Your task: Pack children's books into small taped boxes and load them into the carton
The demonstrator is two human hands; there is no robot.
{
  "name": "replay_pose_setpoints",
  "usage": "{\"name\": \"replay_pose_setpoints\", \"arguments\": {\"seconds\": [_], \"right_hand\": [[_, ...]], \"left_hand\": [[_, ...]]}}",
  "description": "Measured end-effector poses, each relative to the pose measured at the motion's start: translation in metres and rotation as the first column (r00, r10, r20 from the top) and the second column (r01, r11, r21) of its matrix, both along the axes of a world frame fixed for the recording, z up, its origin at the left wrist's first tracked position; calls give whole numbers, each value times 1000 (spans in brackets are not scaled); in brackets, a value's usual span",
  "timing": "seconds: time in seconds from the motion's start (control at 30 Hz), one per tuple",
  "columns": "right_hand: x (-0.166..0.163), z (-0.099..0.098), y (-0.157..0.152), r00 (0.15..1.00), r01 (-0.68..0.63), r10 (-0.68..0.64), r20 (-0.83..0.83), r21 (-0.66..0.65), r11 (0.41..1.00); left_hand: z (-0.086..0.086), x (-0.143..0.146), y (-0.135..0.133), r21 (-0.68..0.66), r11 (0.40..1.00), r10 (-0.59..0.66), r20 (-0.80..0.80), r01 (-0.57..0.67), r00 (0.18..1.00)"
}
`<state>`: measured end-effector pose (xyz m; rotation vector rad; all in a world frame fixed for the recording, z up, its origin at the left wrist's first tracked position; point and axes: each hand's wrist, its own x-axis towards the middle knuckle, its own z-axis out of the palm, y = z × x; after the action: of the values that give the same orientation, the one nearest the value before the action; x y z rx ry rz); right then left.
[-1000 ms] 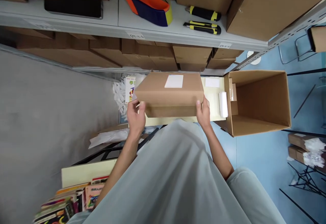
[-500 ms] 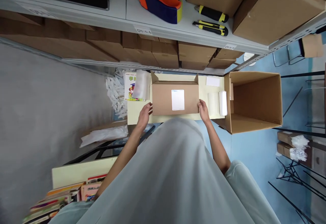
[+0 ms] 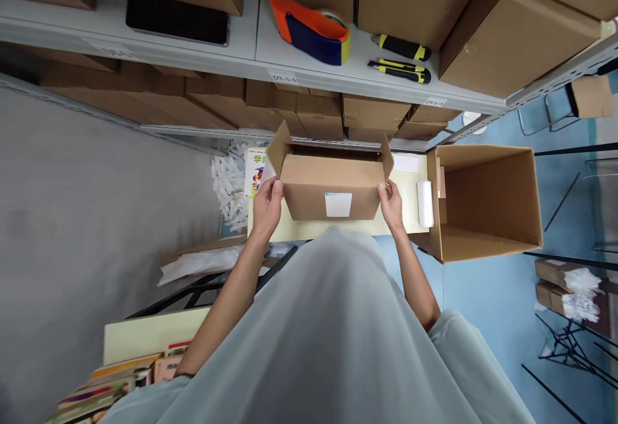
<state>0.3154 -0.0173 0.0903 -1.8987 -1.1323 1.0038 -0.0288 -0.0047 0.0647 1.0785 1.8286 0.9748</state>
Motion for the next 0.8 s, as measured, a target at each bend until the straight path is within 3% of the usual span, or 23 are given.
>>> {"name": "replay_pose_setpoints", "arguments": {"seconds": [0.13, 0.33, 0.4, 0.47, 0.53, 0.6, 0.67, 0.73, 0.8], "right_hand": [[-4, 5, -23, 1000, -17, 17, -20, 6, 1000], [2, -11, -32, 996, -84, 82, -39, -71, 994], [8, -10, -27, 994, -110, 110, 0, -86, 990], [14, -1, -20, 990, -121, 126, 66, -74, 990], [15, 16, -12, 977, -114, 112, 180, 2, 993], [9, 35, -4, 950, -129, 86, 300, 126, 984], [-3, 51, 5, 920, -230, 154, 361, 178, 957], [-21, 57, 16, 858, -425, 369, 359, 89, 901], [-38, 53, 29, 728, -605, 590, 348, -79, 793]], "left_hand": [[10, 1, -23, 8, 1000, 26, -29, -26, 999], [-14, 0, -33, -110, 994, 43, 129, -29, 991], [-15, -6, -30, -133, 990, 71, 140, -53, 988], [-5, -13, -26, -82, 993, 89, 36, -86, 995], [16, -17, -21, 52, 994, 99, -142, -93, 985], [41, -14, -16, 175, 984, 88, -288, -38, 953], [59, -5, -8, 195, 978, -5, -346, 77, 938], [65, 8, 4, 129, 961, -189, -343, 245, 920], [58, 20, 15, 43, 915, -363, -345, 401, 865]]}}
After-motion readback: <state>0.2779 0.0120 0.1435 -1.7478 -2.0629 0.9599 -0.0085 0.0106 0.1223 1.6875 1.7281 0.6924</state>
